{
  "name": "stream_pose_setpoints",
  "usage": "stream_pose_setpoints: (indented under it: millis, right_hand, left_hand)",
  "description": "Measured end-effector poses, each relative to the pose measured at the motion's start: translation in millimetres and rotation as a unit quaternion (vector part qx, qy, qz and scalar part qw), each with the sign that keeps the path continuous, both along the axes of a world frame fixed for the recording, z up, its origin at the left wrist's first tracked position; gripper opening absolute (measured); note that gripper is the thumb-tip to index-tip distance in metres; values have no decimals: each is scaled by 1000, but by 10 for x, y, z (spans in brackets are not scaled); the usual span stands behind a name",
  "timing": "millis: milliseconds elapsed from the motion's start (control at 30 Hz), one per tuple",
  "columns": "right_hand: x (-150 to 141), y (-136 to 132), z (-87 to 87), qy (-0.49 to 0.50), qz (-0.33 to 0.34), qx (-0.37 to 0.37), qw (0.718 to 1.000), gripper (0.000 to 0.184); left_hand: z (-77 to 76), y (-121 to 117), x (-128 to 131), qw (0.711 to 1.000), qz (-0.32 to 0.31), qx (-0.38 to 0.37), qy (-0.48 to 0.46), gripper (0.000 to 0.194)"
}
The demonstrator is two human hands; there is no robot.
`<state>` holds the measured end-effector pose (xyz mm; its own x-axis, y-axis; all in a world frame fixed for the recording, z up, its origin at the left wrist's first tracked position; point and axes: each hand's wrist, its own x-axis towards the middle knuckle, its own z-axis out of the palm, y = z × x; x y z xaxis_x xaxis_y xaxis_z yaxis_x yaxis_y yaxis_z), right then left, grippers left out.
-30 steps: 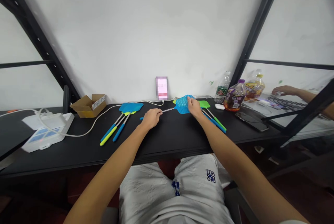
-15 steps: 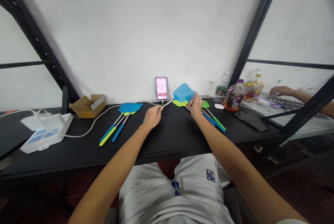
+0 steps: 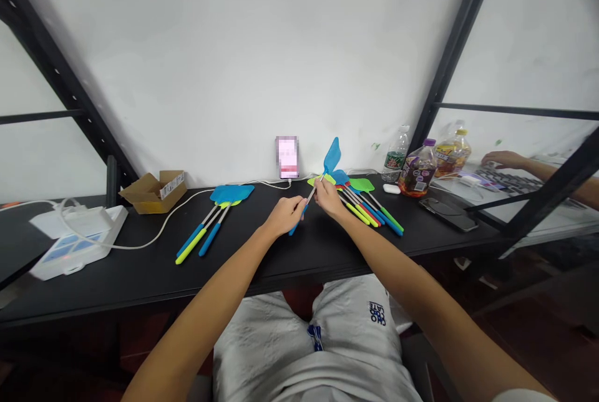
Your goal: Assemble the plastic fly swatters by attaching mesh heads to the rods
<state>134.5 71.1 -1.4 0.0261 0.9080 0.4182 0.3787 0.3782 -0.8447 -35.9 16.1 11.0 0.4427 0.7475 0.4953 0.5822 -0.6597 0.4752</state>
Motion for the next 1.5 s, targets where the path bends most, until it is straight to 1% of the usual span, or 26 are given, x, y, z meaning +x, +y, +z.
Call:
stream_pose_setpoints:
  millis: [100,167,200,267,300,367,467,567,667,733,833,933,1100,1200,1300,1400,1500]
  right_hand:
    - [178,112,42,11,-53,2,999,49]
    - [327,163,91,-17,-98,-15,995,49]
    - [401,179,115,-40,-108,-22,993,48]
    - [533,195,150,-107,-95,-41,989,45]
    - [585,195,160,-149,-84,-52,984,44]
    - [653,182,163,-246,-68,-71,964,44]
    - [676,144,150,-362,-75,-90,925,43]
    - [652,104,146,-408,-102,-109,901,35]
    - [637,77,156,-421,-130,-118,890,25]
    - [636,63,163,-420,-147,-119,887,22]
    - [633,41,173,-416,-170,-115,886,19]
    - [621,21,181,-411,-190,-114,884,17]
    - [616,22,178,-403,-206,-106,885,20]
    - [606,29,160,-397,-209,-106,888,22]
    - [574,23,151,-384,-220,-90,892,24]
    - [543,10,172,-371,-240,-64,895,26]
    - [531,0,212,-364,-248,-70,895,29]
  left_hand:
    - [-6,17,-41,999,37,2,22,43]
    - [-22,60,-91,996,79,2,40,40]
    - [-30,88,-119,993,109,5,53,38]
    - [-43,146,-176,980,182,10,85,32]
    - [-46,172,-205,970,221,9,105,28]
    - [-44,212,-268,945,292,1,145,24]
    - [-38,249,-382,903,385,-11,190,28]
    - [-45,289,-517,860,466,-22,207,36]
    - [-61,354,-667,833,511,-29,211,36]
    - [-63,403,-772,819,533,-38,209,36]
    - [-47,463,-925,800,563,-68,196,39]
    - [-23,496,-1040,789,579,-103,179,44]
    - [-4,512,-1100,793,564,-151,173,47]
    - [5,516,-1096,798,554,-162,175,44]
    - [23,515,-1081,803,542,-175,176,41]
    - [42,504,-1053,803,540,-181,174,42]
    - [48,488,-1021,804,542,-178,166,46]
